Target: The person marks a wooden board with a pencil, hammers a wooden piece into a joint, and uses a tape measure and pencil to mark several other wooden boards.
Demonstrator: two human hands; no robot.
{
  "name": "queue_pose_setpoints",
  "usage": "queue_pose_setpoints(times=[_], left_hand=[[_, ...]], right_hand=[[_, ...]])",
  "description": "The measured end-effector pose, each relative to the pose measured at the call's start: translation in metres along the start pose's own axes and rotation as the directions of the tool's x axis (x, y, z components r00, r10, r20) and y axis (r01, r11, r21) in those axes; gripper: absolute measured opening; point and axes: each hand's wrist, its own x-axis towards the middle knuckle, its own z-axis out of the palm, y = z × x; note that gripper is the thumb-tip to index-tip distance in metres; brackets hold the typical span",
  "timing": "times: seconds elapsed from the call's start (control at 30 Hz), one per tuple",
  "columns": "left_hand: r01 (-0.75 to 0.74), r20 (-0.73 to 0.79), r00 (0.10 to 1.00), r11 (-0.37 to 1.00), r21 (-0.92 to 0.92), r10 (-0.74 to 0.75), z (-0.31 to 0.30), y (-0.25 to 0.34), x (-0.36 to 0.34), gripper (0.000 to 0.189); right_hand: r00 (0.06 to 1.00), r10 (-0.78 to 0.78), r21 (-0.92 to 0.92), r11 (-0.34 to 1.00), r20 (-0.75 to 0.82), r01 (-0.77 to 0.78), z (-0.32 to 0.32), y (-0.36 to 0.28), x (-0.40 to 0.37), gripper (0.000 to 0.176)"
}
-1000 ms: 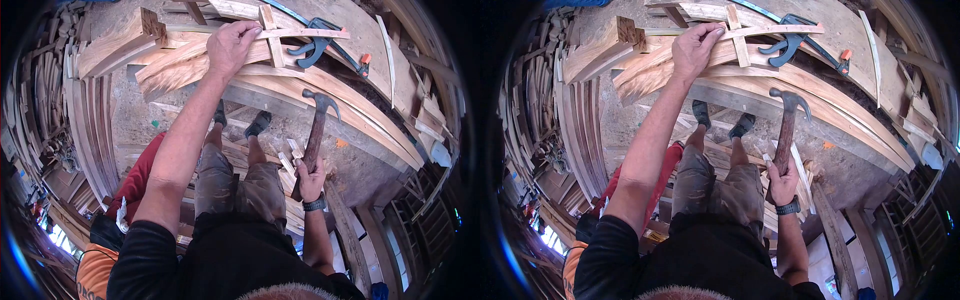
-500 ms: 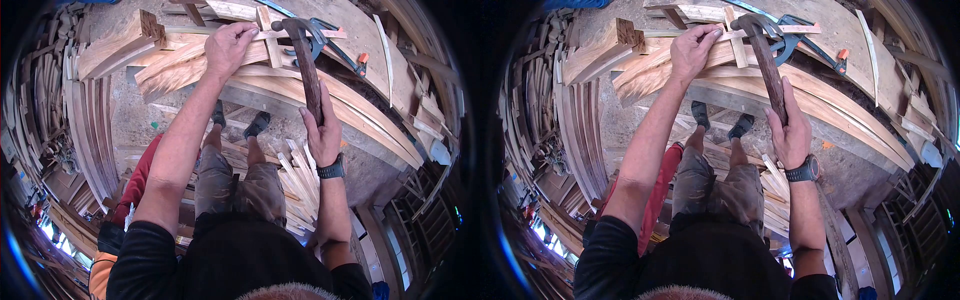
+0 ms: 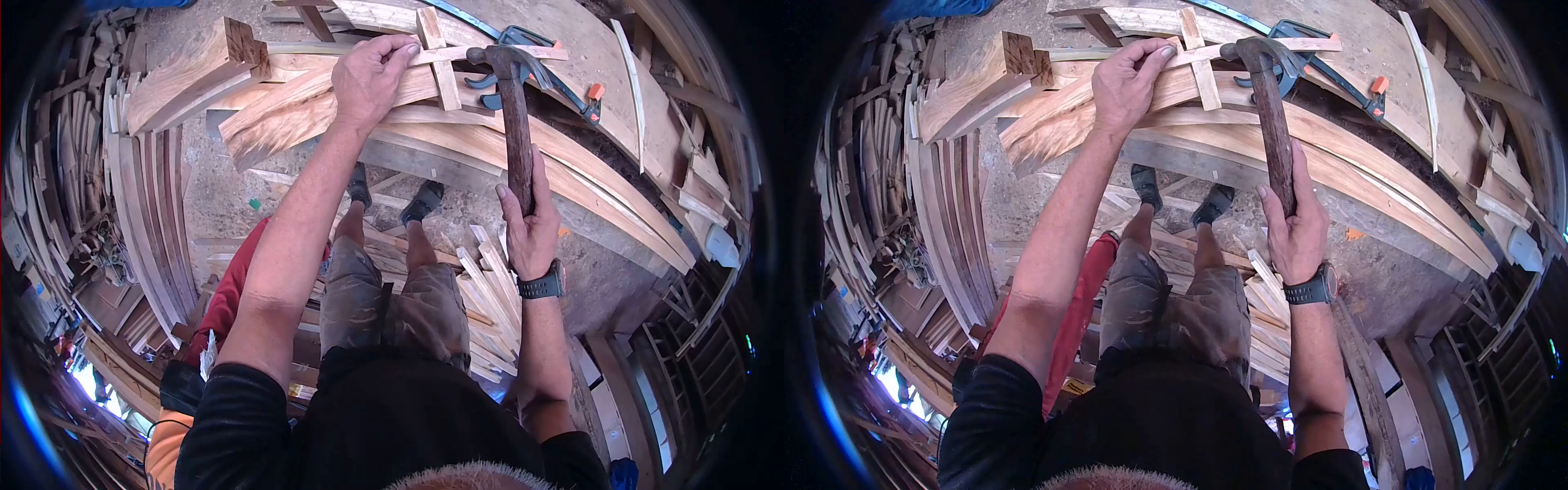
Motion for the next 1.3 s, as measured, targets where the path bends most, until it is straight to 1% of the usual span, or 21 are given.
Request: queue_pose_setpoints(times=[0.07,0.1,0.17,0.3,0.37,0.43,0.53,0.6,0.67,0.73,0.77,0.8,0.87,0.9,1.03,1.1,1.13,1.2,1.23,1.27,1.3], left_hand=[[0.000,0.001,1.000,1.000,0.015,0.000,0.000,0.001,0.001,0.023],[0.002,0.002,1.000,1.000,0.029,-0.002,0.000,0.001,0.001,0.023],[-0.001,0.008,1.000,1.000,0.028,0.001,-0.001,0.001,0.001,0.023],[-0.014,0.012,1.000,0.999,0.034,0.014,0.000,0.000,0.001,0.023],[-0.025,0.008,1.000,0.999,0.043,0.024,-0.001,0.001,0.001,0.023],[-0.036,0.002,0.999,0.998,0.051,0.036,0.000,0.002,0.001,0.022],[-0.073,-0.010,0.997,0.996,0.048,0.074,0.000,0.001,0.000,0.022],[-0.138,-0.040,0.989,0.986,0.095,0.142,0.002,0.000,0.000,0.020],[-0.163,-0.058,0.984,0.982,0.093,0.168,0.004,-0.002,-0.001,0.018],[-0.189,-0.076,0.978,0.978,0.093,0.196,0.006,-0.004,-0.001,0.017],[-0.239,-0.094,0.964,0.965,0.108,0.249,0.006,-0.005,0.000,0.014],[-0.288,-0.110,0.947,0.950,0.123,0.301,0.007,-0.006,0.000,0.012],[-0.272,-0.095,0.953,0.949,0.158,0.289,0.006,-0.007,-0.002,0.011],[-0.259,-0.080,0.957,0.946,0.195,0.278,0.005,-0.007,-0.001,0.009],[-0.292,-0.103,0.946,0.946,0.144,0.307,0.007,-0.006,-0.001,0.009],[-0.296,-0.103,0.945,0.946,0.133,0.310,0.006,-0.006,-0.001,0.009],[-0.293,-0.105,0.946,0.947,0.133,0.308,0.006,-0.007,-0.001,0.009],[-0.296,-0.095,0.946,0.945,0.136,0.310,0.006,-0.007,-0.001,0.009],[-0.294,-0.097,0.946,0.946,0.136,0.308,0.006,-0.008,-0.002,0.009],[-0.289,-0.094,0.947,0.943,0.163,0.306,0.006,-0.008,-0.002,0.009],[-0.284,-0.092,0.948,0.940,0.191,0.305,0.006,-0.008,-0.002,0.009]], right_hand=[[0.999,0.051,-0.006,0.999,0.012,-0.051,-0.001,0.001,-0.002,0.071],[0.999,0.051,-0.005,0.999,0.012,-0.051,0.000,0.002,-0.002,0.071],[0.999,-0.039,-0.039,0.998,-0.006,0.039,0.000,0.006,-0.003,0.071],[1.000,-0.007,-0.015,1.000,0.001,0.007,0.000,0.006,-0.003,0.071],[0.998,-0.067,-0.018,0.998,-0.007,0.066,0.001,0.004,0.000,0.070],[0.998,-0.069,-0.038,0.997,0.001,0.069,0.000,0.002,0.004,0.070],[0.997,-0.067,-0.079,0.995,0.028,0.069,-0.002,-0.007,0.012,0.070],[0.997,-0.063,-0.104,0.992,0.046,0.067,-0.003,-0.012,0.018,0.071],[0.965,-0.261,-0.156,0.953,0.013,0.260,0.000,-0.017,0.028,0.070],[0.956,-0.293,-0.189,0.937,0.024,0.292,0.003,-0.026,0.033,0.070],[0.946,-0.323,-0.222,0.920,0.034,0.322,0.003,-0.030,0.036,0.070],[0.945,-0.324,-0.223,0.919,0.035,0.324,0.001,-0.033,0.038,0.070],[0.946,-0.288,-0.335,0.885,0.148,0.322,-0.001,-0.038,0.042,0.072],[0.953,-0.213,-0.410,0.866,0.215,0.286,-0.005,-0.038,0.045,0.073],[0.955,-0.255,-0.371,0.881,0.153,0.294,-0.007,-0.042,0.047,0.072],[0.942,-0.331,-0.297,0.895,0.057,0.332,-0.006,-0.042,0.045,0.071],[0.942,-0.331,-0.298,0.894,0.060,0.333,-0.005,-0.042,0.042,0.071],[0.919,-0.392,-0.284,0.876,0.051,0.390,-0.005,-0.042,0.038,0.069],[0.919,-0.381,-0.348,0.852,0.097,0.390,-0.006,-0.042,0.038,0.071],[0.919,-0.381,-0.348,0.852,0.098,0.391,-0.006,-0.042,0.038,0.071],[0.940,-0.307,-0.402,0.850,0.150,0.342,-0.007,-0.041,0.040,0.071]])
